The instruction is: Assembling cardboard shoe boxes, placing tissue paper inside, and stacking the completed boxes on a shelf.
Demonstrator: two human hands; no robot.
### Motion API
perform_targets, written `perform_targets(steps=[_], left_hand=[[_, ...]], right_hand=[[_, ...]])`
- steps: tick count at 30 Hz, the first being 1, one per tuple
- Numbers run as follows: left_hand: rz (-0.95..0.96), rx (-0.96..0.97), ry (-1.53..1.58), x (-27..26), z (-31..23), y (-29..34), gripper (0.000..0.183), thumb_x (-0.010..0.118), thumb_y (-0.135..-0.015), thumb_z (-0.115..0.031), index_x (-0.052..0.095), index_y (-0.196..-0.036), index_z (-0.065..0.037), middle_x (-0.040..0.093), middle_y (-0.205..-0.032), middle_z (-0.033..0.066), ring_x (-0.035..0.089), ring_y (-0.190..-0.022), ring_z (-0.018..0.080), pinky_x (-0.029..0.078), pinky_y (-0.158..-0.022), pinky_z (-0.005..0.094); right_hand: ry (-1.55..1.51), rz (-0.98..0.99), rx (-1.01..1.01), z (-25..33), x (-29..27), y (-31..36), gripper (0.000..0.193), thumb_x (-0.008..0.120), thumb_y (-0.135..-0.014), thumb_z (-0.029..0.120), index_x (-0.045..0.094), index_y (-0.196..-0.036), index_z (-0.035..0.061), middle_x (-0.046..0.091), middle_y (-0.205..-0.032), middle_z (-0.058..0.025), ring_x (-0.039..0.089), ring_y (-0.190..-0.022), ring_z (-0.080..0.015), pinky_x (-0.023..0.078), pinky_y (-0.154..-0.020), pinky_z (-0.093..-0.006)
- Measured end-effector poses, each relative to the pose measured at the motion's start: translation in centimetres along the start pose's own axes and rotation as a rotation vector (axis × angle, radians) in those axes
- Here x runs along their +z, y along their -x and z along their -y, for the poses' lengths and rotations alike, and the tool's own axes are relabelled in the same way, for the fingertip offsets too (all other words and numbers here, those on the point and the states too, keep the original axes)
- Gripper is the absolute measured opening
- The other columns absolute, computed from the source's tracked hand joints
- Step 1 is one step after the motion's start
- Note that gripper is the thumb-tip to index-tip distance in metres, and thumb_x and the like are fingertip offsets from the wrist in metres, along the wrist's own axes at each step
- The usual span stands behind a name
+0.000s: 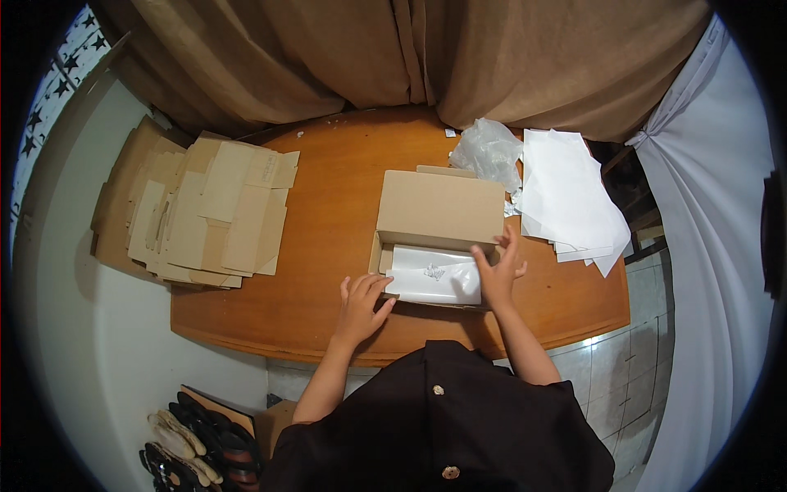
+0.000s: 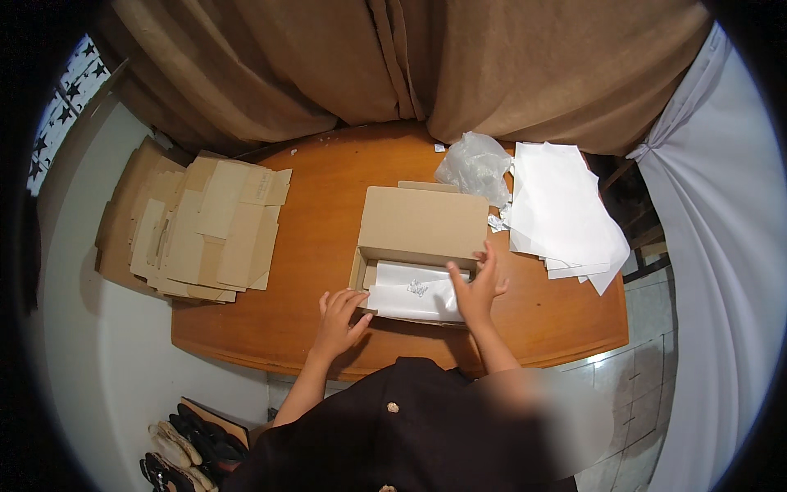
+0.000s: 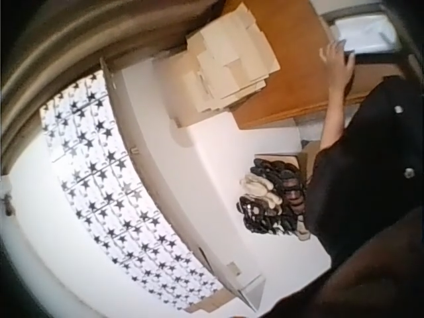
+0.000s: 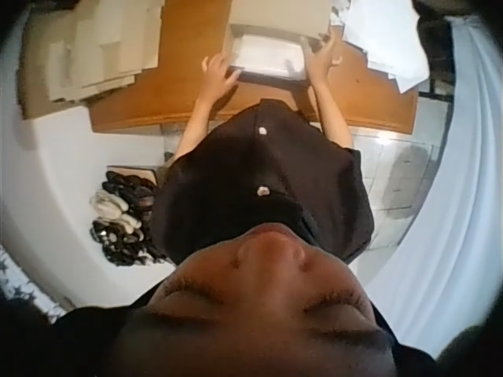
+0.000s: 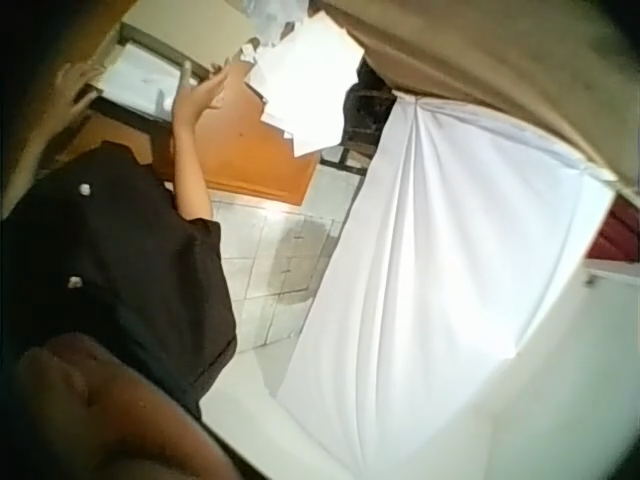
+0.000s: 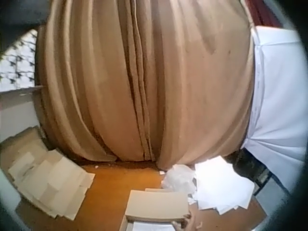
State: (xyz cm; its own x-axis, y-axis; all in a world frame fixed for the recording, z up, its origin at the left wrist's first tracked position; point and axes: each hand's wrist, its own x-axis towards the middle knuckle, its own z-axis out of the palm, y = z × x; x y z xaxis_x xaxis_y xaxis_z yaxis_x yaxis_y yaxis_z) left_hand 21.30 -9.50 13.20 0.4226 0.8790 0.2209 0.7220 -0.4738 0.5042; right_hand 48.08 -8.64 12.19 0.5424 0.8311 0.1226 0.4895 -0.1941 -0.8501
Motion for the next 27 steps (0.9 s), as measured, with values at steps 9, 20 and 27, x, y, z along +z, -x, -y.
perform_targets(steps=[9, 20, 27], left_hand=[[0.073, -0.071, -0.089, 1.3, 1.3, 0.8, 0.062, 0.057, -0.085, -0.036, 0.033, -0.138, -0.014, 0.032, -0.141, 0.0147, 0.027, -0.132, 0.0316, 0.015, -0.105, 0.0559], [0.101, -0.187, -0.061, 5.8, 2.6, 1.2, 0.063, 0.041, -0.094, -0.037, 0.019, -0.142, -0.003, 0.010, -0.148, 0.0223, 0.007, -0.138, 0.0370, 0.006, -0.107, 0.0559], [0.200, -0.313, 0.692, 7.1, 5.7, 1.8, 0.080, 0.044, -0.092, -0.043, -0.007, -0.142, -0.008, -0.003, -0.149, 0.0215, -0.001, -0.139, 0.0308, 0.002, -0.110, 0.0423]], right_hand=[[-0.597, -0.040, 0.333, -3.1, -0.4, -7.4, 0.072, 0.055, -0.087, 0.036, 0.017, -0.140, 0.0050, 0.048, -0.122, -0.0172, 0.045, -0.115, -0.0228, 0.029, -0.099, -0.0383], [-0.586, 0.061, -0.036, -1.2, -2.7, -1.9, 0.072, 0.073, -0.074, 0.025, 0.034, -0.131, 0.0047, 0.047, -0.108, -0.0096, 0.045, -0.101, -0.0171, 0.035, -0.089, -0.0299], [-0.293, 0.089, -0.238, -3.7, -2.4, 4.9, 0.102, 0.086, -0.055, 0.028, 0.028, -0.135, 0.0046, 0.043, -0.126, -0.0172, 0.041, -0.121, -0.0288, 0.034, -0.100, -0.0403]])
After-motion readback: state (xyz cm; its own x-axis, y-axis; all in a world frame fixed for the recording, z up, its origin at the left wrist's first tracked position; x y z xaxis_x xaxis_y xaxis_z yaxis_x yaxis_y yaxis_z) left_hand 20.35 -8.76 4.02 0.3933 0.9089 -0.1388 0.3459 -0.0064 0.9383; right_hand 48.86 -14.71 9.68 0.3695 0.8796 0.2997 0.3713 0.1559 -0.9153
